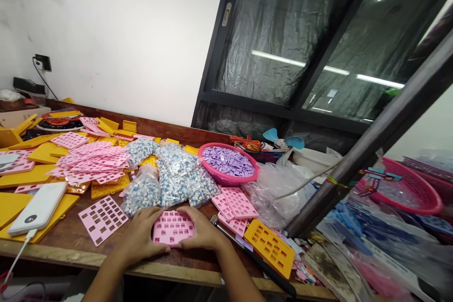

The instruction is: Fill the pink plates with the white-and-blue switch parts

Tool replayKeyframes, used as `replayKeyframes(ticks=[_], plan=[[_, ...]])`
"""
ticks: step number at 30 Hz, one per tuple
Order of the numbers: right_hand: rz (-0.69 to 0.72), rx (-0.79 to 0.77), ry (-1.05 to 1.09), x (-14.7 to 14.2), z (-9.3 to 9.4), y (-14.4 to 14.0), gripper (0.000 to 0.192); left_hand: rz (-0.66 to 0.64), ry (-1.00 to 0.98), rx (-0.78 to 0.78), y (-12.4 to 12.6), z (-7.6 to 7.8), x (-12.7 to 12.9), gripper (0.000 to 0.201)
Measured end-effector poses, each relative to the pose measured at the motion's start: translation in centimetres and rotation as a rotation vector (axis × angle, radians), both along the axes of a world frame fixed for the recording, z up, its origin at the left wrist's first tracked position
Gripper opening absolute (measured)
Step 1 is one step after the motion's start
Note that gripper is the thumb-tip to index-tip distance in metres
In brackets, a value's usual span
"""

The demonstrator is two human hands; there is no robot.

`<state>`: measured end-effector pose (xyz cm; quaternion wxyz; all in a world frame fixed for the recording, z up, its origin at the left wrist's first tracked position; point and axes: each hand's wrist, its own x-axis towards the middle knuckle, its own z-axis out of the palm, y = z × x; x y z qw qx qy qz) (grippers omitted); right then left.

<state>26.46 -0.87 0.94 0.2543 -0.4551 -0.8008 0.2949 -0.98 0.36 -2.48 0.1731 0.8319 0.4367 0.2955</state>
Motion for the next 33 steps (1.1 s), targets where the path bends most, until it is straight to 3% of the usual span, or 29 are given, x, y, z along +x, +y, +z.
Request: replayKeyframes(ticks=[7, 15, 22, 26, 30, 31, 33], plan=[[0.097, 0.048, -0.115, -0.5, 0.1, 0.2, 0.103, 0.005, 0.023, -0.03, 0.0, -0.2, 0.0, 0.099], [-0.008, 0.175, -0.308, -2.5, 0.2, -0.7, 0.101, -0.048, 0.035, -0.034, -0.2, 0.7, -0.2, 0.1], [-0.028, 0.231, -0.419, -3.5, 0.5, -1.3, 0.081, -0.067, 0.022, -0.023, 0.3, 0.1, -0.5, 0.088], [-0.034, 0.217, -0.504, -4.4, 1.3, -2.7, 0.079, -0.079, 0.044, -0.004, -0.2, 0.8, -0.6, 0.087], [-0.13, 0.241, -0.47, -1.9, 2.5, -6.7, 0.087, -0.126, 0.088, 0.05, -1.1, 1.9, -0.7, 0.079], [-0.224, 0.284, -0.436, -0.4, 2.6, -8.3, 0.085, -0.143, 0.097, 0.065, -1.3, 2.1, -0.6, 0.075], [-0.444, 0.359, -0.423, 3.6, 2.1, -11.6, 0.062, -0.18, 0.118, 0.093, -1.6, 2.3, -0.4, 0.07]])
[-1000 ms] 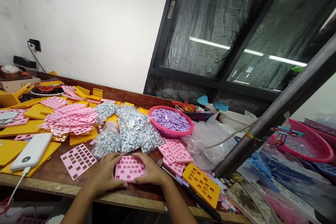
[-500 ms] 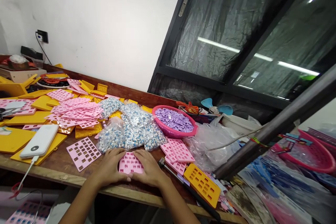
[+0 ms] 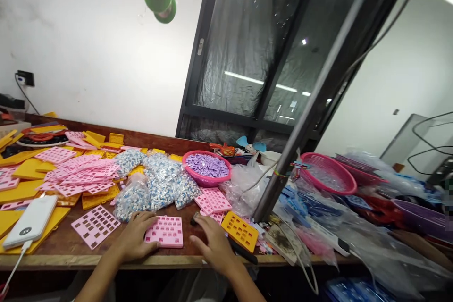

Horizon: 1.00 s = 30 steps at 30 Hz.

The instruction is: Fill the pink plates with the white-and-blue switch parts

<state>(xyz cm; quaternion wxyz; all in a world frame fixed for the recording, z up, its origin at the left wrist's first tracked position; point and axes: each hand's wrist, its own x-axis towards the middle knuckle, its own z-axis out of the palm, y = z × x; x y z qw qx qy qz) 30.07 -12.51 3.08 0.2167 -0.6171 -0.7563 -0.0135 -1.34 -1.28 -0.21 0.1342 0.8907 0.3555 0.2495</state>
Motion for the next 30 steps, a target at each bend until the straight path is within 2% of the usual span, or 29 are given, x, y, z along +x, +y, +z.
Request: replayKeyframes(ticks=[3, 4, 7, 9, 11, 15, 17, 22, 24, 27, 30], plan=[[-0.299, 0.139, -0.112, 6.6, -1.9, -4.8, 0.047, -0.005, 0.076, 0.009, -0.5, -0.1, 1.2, 0.071], [-0.349, 0.172, -0.175, 8.3, -2.6, -6.2, 0.045, 0.01, 0.109, 0.003, -0.8, -0.2, 1.9, 0.072], [-0.279, 0.19, -0.328, 11.1, -4.4, -8.8, 0.037, 0.051, 0.17, -0.011, -1.4, -0.6, 4.1, 0.076], [-0.238, 0.165, -0.366, 10.8, -4.8, -9.6, 0.032, 0.061, 0.177, -0.01, -1.8, -0.9, 5.3, 0.078], [-0.257, 0.09, -0.367, 9.5, -4.5, -9.7, 0.035, 0.073, 0.187, -0.011, -2.0, -1.2, 6.0, 0.079], [-0.351, -0.166, -0.321, 6.5, -3.1, -9.2, 0.053, 0.097, 0.209, -0.015, -2.2, -1.5, 6.4, 0.078], [-0.382, -0.222, -0.301, 5.4, -2.0, -8.6, 0.054, 0.104, 0.22, -0.017, -2.3, -1.5, 6.3, 0.076], [-0.464, -0.255, -0.267, 4.5, 1.5, -6.7, 0.033, 0.121, 0.22, -0.015, -2.2, -1.8, 6.3, 0.074], [-0.438, -0.261, -0.203, 4.7, 2.6, -6.3, 0.036, 0.127, 0.214, -0.014, -2.2, -2.0, 6.4, 0.074], [-0.348, -0.203, -0.079, 4.5, 3.0, -6.6, 0.046, 0.134, 0.207, -0.015, -2.1, -2.2, 6.4, 0.076], [-0.341, -0.226, -0.108, 3.8, 2.2, -7.2, 0.046, 0.137, 0.205, -0.014, -2.1, -2.3, 6.5, 0.076]])
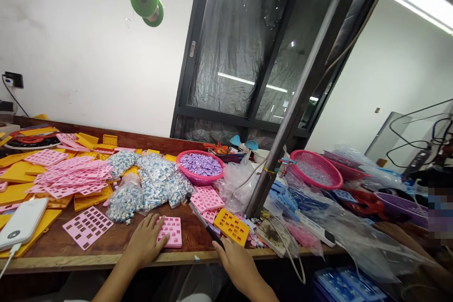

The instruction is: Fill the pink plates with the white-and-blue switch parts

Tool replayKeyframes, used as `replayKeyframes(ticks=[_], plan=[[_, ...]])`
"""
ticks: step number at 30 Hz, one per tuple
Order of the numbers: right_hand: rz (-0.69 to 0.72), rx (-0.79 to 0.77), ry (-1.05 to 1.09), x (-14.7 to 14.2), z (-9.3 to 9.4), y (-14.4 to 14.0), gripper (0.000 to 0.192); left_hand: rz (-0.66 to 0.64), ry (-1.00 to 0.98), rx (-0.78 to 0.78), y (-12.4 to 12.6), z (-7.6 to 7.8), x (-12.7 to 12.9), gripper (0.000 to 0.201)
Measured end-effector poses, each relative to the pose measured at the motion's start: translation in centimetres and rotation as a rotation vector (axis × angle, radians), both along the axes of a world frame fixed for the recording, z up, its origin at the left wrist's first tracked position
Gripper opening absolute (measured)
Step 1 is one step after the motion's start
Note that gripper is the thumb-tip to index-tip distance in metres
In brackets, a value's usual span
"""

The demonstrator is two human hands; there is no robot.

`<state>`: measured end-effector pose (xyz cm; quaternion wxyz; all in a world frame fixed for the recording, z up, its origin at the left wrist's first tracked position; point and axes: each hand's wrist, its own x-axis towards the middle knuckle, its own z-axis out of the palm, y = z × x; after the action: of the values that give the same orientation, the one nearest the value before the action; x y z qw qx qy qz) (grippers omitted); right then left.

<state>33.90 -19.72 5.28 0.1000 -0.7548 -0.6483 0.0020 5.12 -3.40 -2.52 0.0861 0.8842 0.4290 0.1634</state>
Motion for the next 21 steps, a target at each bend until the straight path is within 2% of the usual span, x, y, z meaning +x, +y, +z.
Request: replayKeyframes(ticks=[2, 6, 9, 13, 17, 21], plan=[[0.0, -0.036, -0.019, -0.4, -0.6, -0.3, 0.045, 0.003, 0.002, 0.001, 0.0, 0.0, 0.0, 0.077], [-0.007, 0.046, 0.009, -0.5, -1.1, -0.4, 0.041, -0.004, 0.008, 0.002, 0.1, 0.0, 0.0, 0.077], [-0.028, 0.001, -0.023, -0.4, -1.3, -0.6, 0.042, -0.003, 0.001, 0.009, 0.1, -0.1, 0.0, 0.076], [0.023, 0.135, 0.109, -0.2, -1.5, -1.6, 0.049, 0.011, -0.01, 0.012, 0.2, -0.3, 0.1, 0.074], [0.02, 0.032, 0.039, -0.4, -1.7, -2.9, 0.047, 0.028, -0.012, 0.004, 0.2, -0.6, 0.1, 0.075], [0.003, 0.055, 0.048, -0.6, -1.8, -3.7, 0.047, 0.027, -0.002, -0.009, 0.4, -0.7, 0.2, 0.077]])
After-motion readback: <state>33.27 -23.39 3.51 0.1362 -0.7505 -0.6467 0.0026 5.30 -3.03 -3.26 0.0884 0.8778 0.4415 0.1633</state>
